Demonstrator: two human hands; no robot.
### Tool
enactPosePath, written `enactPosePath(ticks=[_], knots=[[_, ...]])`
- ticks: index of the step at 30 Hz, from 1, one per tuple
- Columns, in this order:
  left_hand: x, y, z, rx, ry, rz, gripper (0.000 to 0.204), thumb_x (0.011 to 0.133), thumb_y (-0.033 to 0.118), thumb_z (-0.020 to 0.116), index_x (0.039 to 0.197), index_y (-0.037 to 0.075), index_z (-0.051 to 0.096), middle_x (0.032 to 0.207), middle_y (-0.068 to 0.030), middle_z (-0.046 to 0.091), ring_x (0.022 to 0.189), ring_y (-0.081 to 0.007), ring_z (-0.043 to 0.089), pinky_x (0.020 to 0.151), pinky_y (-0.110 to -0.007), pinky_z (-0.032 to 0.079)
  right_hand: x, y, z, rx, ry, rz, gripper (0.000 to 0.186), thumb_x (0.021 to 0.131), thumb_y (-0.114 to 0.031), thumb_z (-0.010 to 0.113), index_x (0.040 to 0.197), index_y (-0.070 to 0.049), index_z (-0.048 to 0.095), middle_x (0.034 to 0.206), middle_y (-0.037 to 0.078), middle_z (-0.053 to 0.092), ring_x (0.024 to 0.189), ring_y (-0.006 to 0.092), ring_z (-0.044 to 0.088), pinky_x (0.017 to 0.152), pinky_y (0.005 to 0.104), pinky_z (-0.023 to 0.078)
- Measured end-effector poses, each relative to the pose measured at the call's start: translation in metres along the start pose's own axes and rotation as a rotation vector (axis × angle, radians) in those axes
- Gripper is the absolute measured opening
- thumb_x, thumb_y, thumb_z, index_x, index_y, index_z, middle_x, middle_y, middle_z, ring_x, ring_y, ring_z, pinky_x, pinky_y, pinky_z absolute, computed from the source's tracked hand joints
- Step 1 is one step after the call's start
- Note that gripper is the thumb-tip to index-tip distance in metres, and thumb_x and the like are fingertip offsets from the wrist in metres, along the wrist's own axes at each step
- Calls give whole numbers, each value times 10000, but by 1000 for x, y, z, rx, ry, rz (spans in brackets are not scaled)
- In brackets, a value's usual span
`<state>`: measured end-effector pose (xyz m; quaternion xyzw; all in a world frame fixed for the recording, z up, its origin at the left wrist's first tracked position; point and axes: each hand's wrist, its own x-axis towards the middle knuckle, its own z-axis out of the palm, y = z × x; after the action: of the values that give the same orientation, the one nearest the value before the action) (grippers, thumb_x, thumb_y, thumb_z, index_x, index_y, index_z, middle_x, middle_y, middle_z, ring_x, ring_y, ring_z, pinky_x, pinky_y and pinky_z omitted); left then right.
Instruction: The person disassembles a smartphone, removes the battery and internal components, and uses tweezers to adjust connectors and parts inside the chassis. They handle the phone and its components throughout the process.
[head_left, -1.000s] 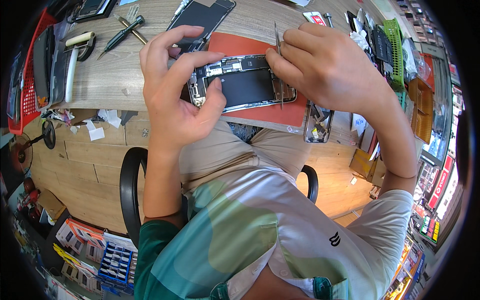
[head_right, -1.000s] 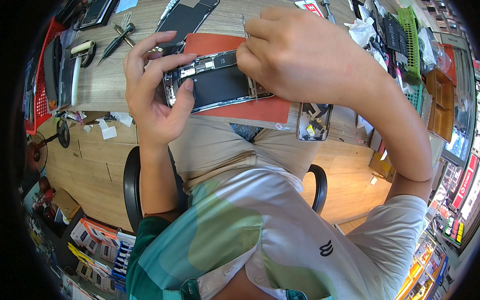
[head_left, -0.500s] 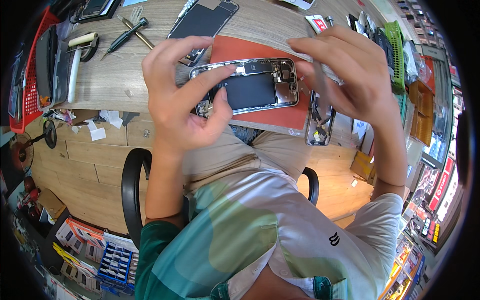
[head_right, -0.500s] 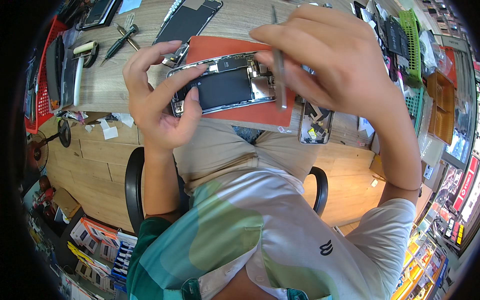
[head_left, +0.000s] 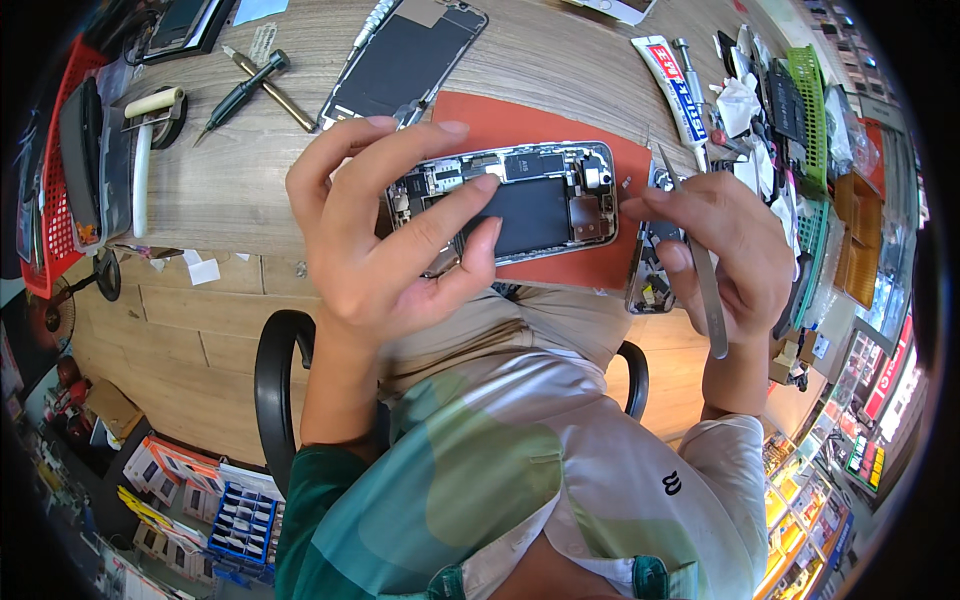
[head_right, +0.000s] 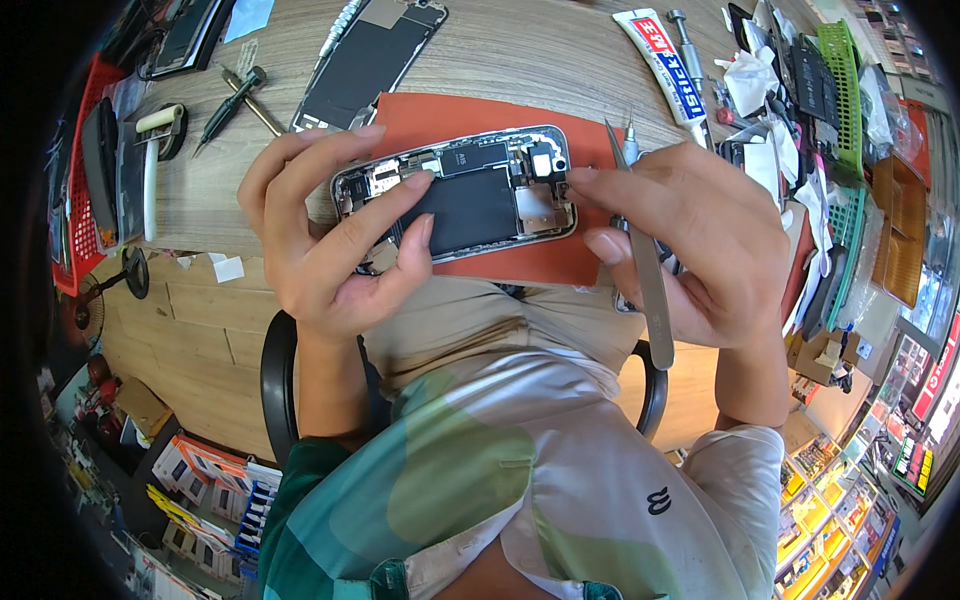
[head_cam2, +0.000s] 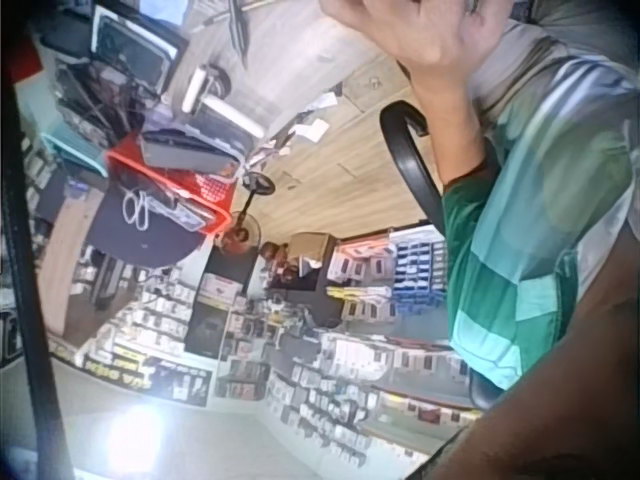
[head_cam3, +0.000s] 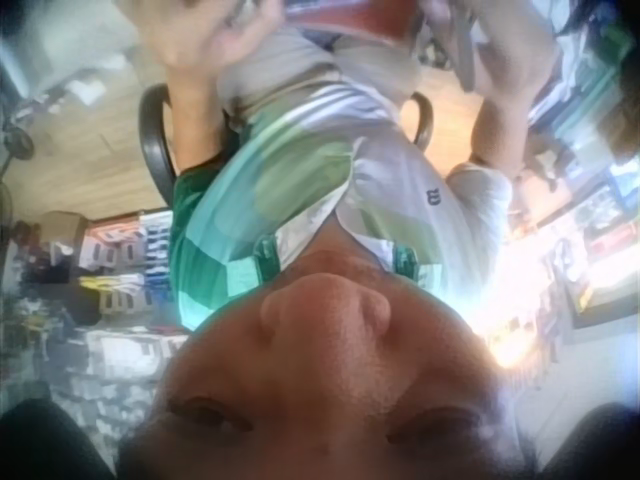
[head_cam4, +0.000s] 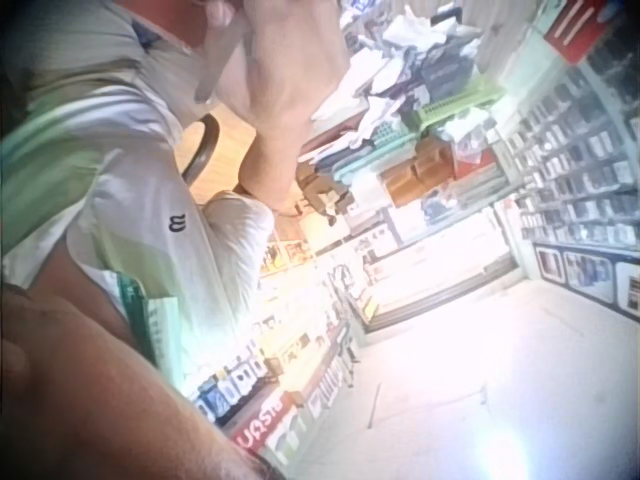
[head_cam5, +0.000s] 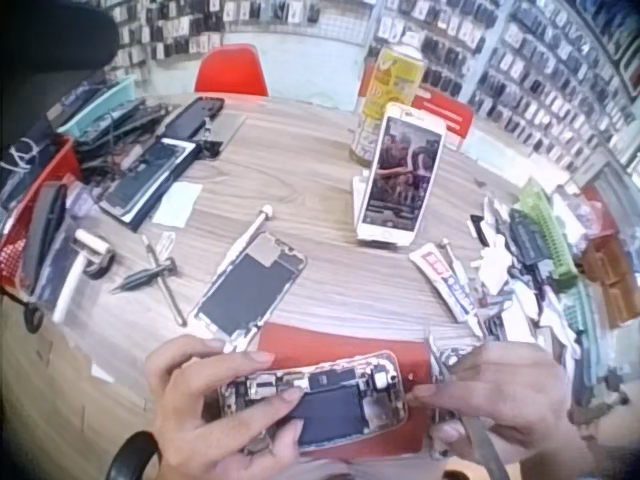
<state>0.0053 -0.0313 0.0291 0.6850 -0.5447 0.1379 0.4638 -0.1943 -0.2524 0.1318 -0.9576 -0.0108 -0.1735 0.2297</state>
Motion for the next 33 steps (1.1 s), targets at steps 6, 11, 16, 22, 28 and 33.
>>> enactPosePath(ticks=[6, 11, 16, 22, 28, 33], knots=[[1, 2, -4, 37, -34, -6, 383, 685, 145, 899, 1064, 191, 927, 1284, -77, 781, 1253, -373, 605, 1079, -449, 531, -6, 1, 9, 73, 39, 53, 307, 942, -129, 857, 1203, 27, 816, 959, 134, 843, 812, 284, 772, 718, 372, 609], [0, 2, -6, 52, -28, -3, 377, 695, 153, 896, 1068, 198, 926, 1264, -60, 784, 1247, -365, 601, 1072, -447, 533, -4, -2, 6, 135, 74, 114, 313, 1018, -158, 796, 1244, 59, 807, 970, 147, 848, 830, 271, 769, 763, 373, 601], [5, 6, -2, 48, -43, -22, 358, 699, 123, 886, 1046, 201, 929, 1244, -60, 783, 1250, -367, 606, 1087, -457, 524, -21, 3, -11, -3, 153, 188, 317, 1036, -124, 768, 1300, 48, 805, 945, 134, 824, 848, 245, 750, 782, 345, 575], [5, 11, -3, 85, -44, -42, 424, 642, 4, 878, 1028, 171, 931, 1252, -91, 775, 1255, -396, 619, 1113, -492, 508, -58, 17, -31, -120, 351, 372, 272, 1062, -77, 752, 1292, 49, 822, 914, 115, 755, 781, 183, 667, 736, 287, 502], [10, 8, -4, 32, -48, -15, 387, 656, 33, 871, 1033, 105, 922, 1273, -154, 765, 1254, -403, 623, 1100, -507, 516, -89, 24, -40, 236, 541, 559, 314, 1145, -129, 672, 1313, 116, 772, 993, 151, 773, 859, 197, 705, 785, 319, 549], [8, 3, -7, -66, -43, -35, 381, 687, 90, 864, 1064, 61, 907, 1276, -203, 744, 1215, -399, 636, 1072, -523, 526, -62, 43, -39, 625, 456, 503, 413, 1183, -219, 623, 1391, 130, 693, 1080, 242, 800, 852, 248, 737, 784, 366, 594]])
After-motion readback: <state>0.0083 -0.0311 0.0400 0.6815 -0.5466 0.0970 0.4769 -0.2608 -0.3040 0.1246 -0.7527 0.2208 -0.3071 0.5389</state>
